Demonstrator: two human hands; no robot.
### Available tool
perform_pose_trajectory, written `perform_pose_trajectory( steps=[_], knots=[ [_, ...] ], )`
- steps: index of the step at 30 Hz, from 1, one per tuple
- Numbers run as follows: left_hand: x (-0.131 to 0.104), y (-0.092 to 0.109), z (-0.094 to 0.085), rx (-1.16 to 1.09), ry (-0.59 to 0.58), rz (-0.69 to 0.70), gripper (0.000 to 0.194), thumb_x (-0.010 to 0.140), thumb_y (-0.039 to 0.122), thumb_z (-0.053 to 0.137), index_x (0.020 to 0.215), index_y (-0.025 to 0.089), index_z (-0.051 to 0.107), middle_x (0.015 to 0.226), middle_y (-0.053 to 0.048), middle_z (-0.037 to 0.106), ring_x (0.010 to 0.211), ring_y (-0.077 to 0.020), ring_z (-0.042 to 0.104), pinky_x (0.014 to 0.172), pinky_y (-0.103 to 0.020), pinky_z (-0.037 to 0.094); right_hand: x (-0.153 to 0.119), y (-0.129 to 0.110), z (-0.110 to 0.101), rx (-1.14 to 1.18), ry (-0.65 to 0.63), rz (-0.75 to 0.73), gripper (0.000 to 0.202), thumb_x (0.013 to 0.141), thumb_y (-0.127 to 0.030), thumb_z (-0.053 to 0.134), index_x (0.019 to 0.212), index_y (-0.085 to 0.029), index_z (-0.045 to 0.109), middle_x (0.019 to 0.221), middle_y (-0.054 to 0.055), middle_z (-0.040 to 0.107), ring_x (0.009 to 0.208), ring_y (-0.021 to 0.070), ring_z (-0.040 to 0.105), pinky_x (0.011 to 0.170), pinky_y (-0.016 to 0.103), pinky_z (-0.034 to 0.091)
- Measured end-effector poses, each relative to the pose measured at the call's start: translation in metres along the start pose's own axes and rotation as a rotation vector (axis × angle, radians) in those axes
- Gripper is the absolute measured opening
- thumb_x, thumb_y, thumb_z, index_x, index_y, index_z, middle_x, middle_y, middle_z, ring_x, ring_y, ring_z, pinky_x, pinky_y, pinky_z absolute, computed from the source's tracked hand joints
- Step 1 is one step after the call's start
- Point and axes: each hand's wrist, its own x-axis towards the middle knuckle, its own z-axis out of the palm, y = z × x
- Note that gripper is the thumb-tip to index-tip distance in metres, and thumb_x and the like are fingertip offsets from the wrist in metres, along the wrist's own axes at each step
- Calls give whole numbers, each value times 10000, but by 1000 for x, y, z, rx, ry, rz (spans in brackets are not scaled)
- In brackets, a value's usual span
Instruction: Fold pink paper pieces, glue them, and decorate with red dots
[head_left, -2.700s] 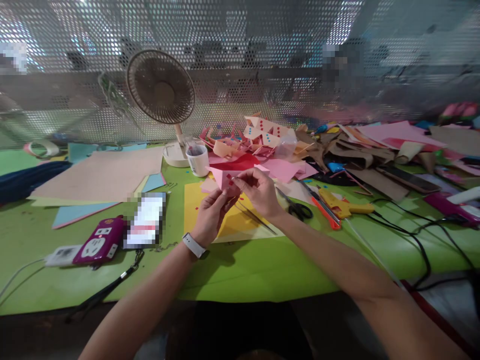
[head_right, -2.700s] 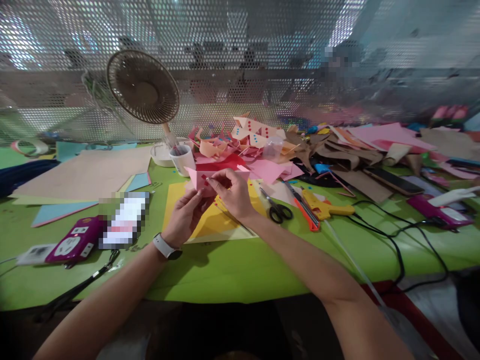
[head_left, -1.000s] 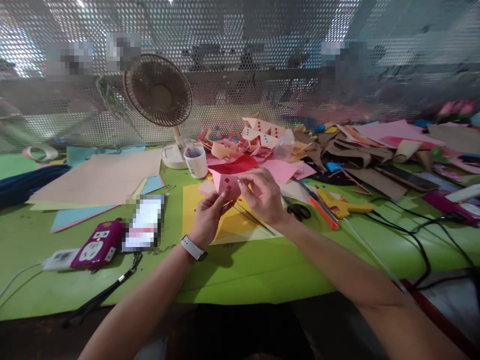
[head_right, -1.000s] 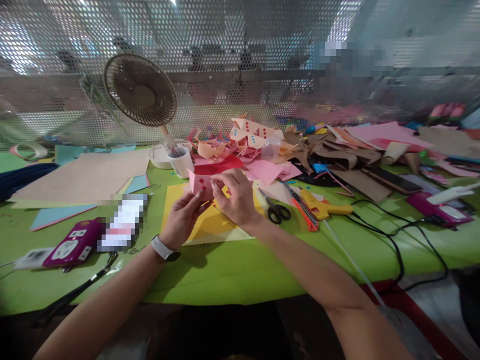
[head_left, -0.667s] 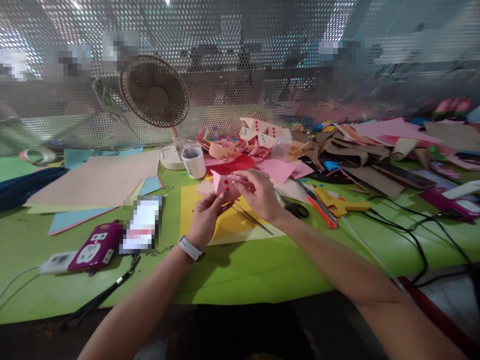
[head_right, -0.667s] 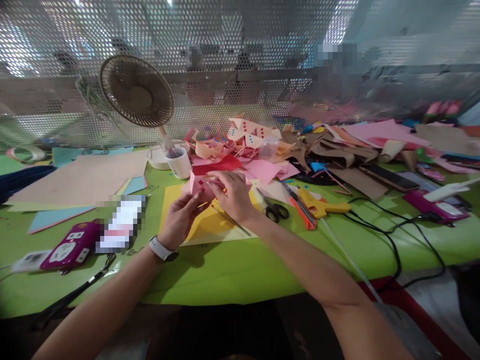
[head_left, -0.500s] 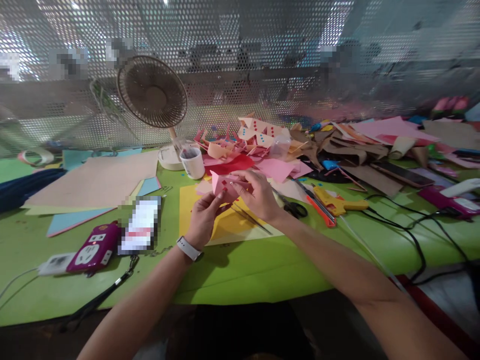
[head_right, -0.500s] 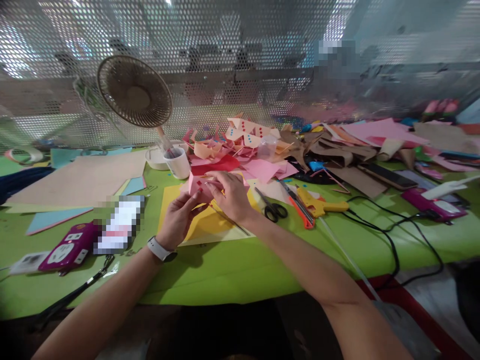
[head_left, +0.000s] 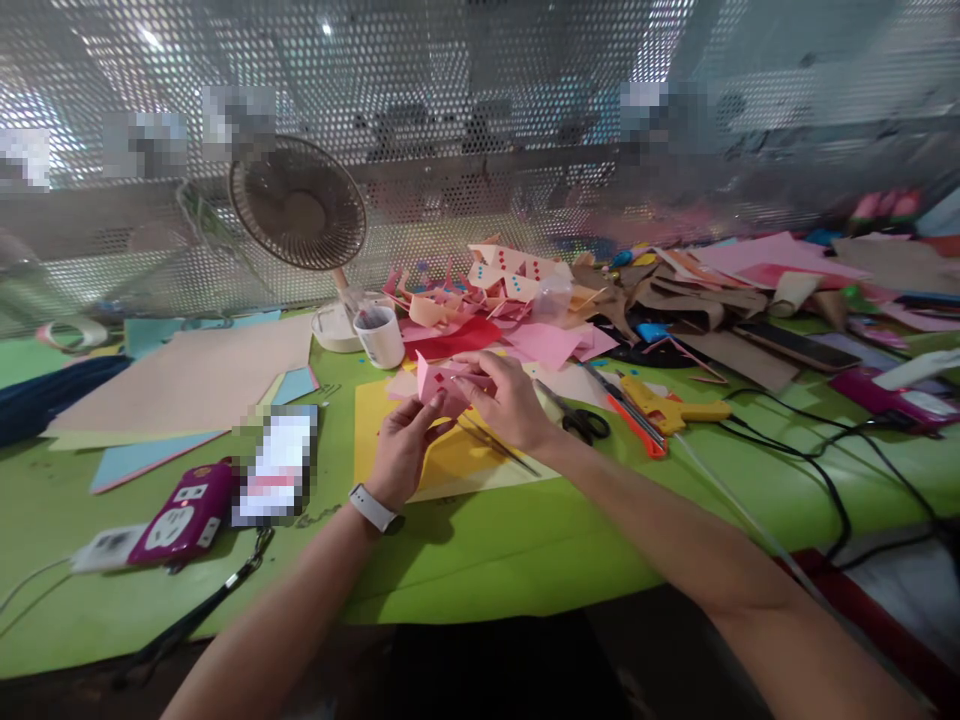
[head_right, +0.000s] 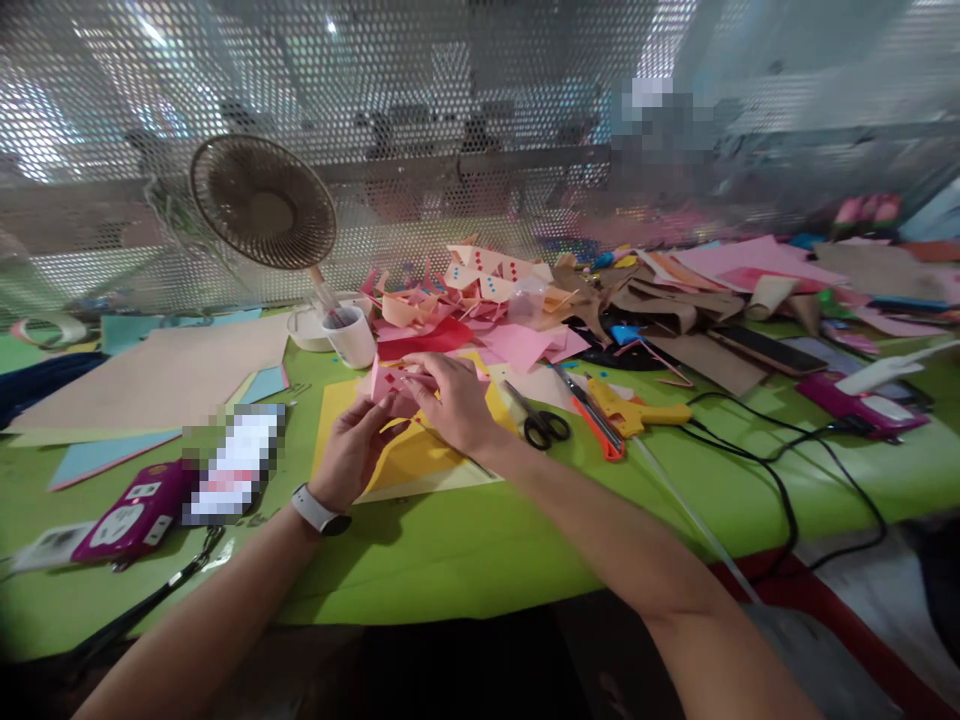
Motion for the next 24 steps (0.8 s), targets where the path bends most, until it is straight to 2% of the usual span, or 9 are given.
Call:
perform_pose_trajectory(
  steps=[8, 15, 19, 24],
  knots=[
    [1, 1, 0, -1, 1, 20, 272, 621, 317, 868, 823, 181, 747, 872, -17, 739, 756, -118, 662, 703, -228, 530, -1, -2, 2, 47, -4, 13, 169, 894, -249, 611, 1060, -228, 637, 1078, 78, 726, 954, 202, 691, 869, 380, 545],
    [5, -3, -3, -10, -24, 68, 260, 636, 301, 861, 832, 161, 764, 883, -43, 748, 824, -140, 661, 814, -265, 517, -3, -2, 4, 112, -32, 32, 184, 888, -235, 602, 1068, -214, 635, 1094, 82, 719, 945, 193, 693, 869, 362, 550],
    [4, -1, -3, -29, -35, 75, 256, 649, 293, 851, 853, 163, 764, 904, -44, 751, 812, -136, 664, 804, -250, 513, -2, -2, 2, 145, -43, 34, 204, 883, -218, 589, 1083, -210, 629, 1081, 82, 716, 932, 189, 689, 836, 345, 557],
    [7, -1, -5, -104, -43, 13, 311, 660, 314, 845, 917, 167, 750, 929, -50, 749, 774, -128, 668, 739, -228, 518, -2, -1, 2, 112, -93, 20, 242, 878, -229, 602, 1118, -211, 626, 977, 58, 719, 880, 178, 679, 808, 319, 546]
  ],
)
